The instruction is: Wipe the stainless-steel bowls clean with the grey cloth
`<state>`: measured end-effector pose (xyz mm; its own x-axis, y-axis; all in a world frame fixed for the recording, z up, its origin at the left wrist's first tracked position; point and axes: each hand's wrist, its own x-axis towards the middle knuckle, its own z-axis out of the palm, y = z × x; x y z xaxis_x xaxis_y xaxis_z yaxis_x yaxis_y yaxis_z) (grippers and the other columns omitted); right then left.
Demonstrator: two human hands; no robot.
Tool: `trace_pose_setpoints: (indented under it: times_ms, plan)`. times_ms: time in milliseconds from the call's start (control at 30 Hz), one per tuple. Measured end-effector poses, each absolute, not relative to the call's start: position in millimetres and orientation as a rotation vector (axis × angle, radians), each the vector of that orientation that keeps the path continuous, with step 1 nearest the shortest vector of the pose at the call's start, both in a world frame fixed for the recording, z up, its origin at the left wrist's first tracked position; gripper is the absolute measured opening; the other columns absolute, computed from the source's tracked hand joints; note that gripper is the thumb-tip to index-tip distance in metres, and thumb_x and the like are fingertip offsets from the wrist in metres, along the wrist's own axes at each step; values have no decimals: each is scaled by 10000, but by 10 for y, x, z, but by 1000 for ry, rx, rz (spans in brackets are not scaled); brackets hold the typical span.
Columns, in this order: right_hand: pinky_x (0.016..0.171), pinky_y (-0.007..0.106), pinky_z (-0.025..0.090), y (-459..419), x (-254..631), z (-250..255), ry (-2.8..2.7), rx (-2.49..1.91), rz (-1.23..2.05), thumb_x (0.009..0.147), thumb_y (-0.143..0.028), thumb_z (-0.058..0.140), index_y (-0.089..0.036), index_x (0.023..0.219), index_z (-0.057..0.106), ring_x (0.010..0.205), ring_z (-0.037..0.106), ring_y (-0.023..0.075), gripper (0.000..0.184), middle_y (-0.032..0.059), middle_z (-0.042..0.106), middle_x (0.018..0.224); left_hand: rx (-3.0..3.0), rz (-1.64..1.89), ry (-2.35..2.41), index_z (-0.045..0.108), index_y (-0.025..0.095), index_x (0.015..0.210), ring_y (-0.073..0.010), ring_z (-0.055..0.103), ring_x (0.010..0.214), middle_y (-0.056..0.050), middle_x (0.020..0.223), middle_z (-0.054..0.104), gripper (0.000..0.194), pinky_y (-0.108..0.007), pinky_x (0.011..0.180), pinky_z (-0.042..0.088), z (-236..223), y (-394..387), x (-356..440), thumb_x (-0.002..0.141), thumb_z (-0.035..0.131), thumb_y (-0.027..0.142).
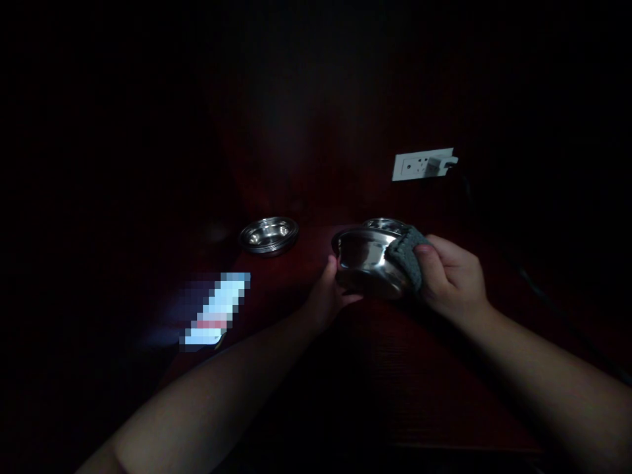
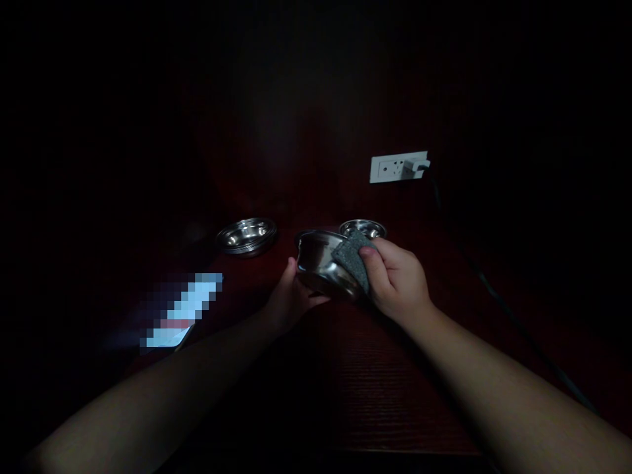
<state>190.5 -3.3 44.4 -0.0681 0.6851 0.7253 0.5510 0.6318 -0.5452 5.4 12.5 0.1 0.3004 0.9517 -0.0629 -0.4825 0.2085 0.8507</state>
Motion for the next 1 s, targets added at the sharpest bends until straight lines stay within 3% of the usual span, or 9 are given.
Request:
trace_pose_setpoints:
  times_ms: [167,333,433,800,1000]
  plan:
    - [440,247,331,-8,1866,422,-1608,-985,350,918,-484,397,-209,631,473,489,428,125,404,-10,458,557,1085,1339,913,654,187,1008,-227,585,992,-70,1029,676,470,-311,860,430,-49,134,-37,831,471,582]
    - [420,238,323,46,1846,411,-1523,-959,552,895,-532,420,-204,620,475,463,399,116,432,-15,459,539,1285,1481,1184,657,180,806,-181,574,753,-42,798,669,514,-279,718,409,51,104,-88,884,342,579]
    - [432,235,338,69,1840,381,-1552,-935,620,897,-521,425,-197,626,489,476,410,117,427,-13,468,550,1287,1523,1229,635,183,729,-170,555,685,-32,717,643,488,-277,667,391,151,82,-76,896,349,542]
    - [505,237,392,152,1880,360,-1700,-997,626,914,-459,420,-187,678,512,552,472,128,372,-3,518,618,1212,1466,1227,593,176,654,-165,532,629,-26,647,625,465,-278,620,381,229,116,-71,897,359,497]
    - [485,230,383,229,1904,360,-1750,-1046,753,884,-504,446,-181,673,541,542,470,125,397,-7,523,602,1204,1340,1148,580,175,706,-153,519,632,-8,673,606,412,-274,621,397,165,165,-65,859,417,522]
